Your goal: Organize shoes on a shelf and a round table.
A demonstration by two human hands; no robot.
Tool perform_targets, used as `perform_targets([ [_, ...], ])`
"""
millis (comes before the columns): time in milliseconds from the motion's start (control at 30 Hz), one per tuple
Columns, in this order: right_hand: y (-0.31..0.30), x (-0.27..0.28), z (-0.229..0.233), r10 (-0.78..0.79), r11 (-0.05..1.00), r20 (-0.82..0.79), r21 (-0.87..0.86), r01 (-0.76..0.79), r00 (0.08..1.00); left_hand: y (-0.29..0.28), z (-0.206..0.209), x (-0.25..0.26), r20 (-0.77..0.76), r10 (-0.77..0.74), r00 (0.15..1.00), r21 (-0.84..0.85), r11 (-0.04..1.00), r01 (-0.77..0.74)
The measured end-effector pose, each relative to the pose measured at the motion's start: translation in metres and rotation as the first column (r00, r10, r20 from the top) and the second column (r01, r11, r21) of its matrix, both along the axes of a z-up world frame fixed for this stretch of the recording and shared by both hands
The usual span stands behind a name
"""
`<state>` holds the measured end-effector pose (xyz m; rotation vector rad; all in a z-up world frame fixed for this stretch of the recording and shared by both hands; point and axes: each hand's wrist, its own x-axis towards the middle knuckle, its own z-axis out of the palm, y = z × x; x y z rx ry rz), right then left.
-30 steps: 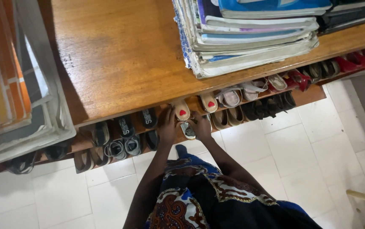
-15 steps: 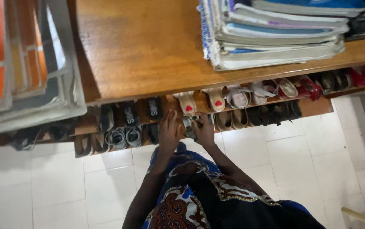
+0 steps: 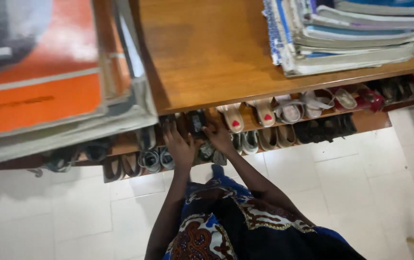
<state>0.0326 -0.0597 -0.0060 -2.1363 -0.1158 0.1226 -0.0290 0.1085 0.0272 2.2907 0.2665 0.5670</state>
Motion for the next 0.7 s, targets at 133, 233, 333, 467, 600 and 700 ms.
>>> perform_targets([
  [133, 0.024, -0.006, 0.011, -0.014, 0.998, -0.185, 0.05, 0.023, 0.983, 0.03, -0.013, 0.005, 0.023, -0.027, 0.999, 0.195, 0.981, 0.022],
  [233, 0.04, -0.01, 0.022, -0.061, 0.988, -0.242, 0.125, 0.093, 0.968, 0.041, 0.0, 0.009, -0.212, -0.034, 0.977, 0.236, 0.968, 0.085],
  [333, 0.05, -0.021, 0.022, -0.237, 0.969, -0.346, -0.022, 0.245, 0.908, 0.041, -0.001, 0.007, -0.225, -0.135, 0.965, 0.022, 0.989, 0.144],
  [467, 0.055, -0.022, 0.011, -0.303, 0.9, -0.301, 0.221, 0.375, 0.904, 0.038, -0.026, 0.016, -0.316, -0.144, 0.938, 0.024, 0.987, 0.16],
  [600, 0.051, -0.022, -0.007, -0.276, 0.775, -0.377, 0.457, 0.437, 0.884, 0.032, -0.042, 0.018, -0.306, -0.15, 0.94, 0.067, 0.982, 0.179],
  [700, 0.047, -0.025, 0.007, -0.285, 0.812, -0.343, 0.409, 0.416, 0.895, 0.028, -0.032, 0.02, -0.293, -0.155, 0.943, 0.043, 0.984, 0.175],
])
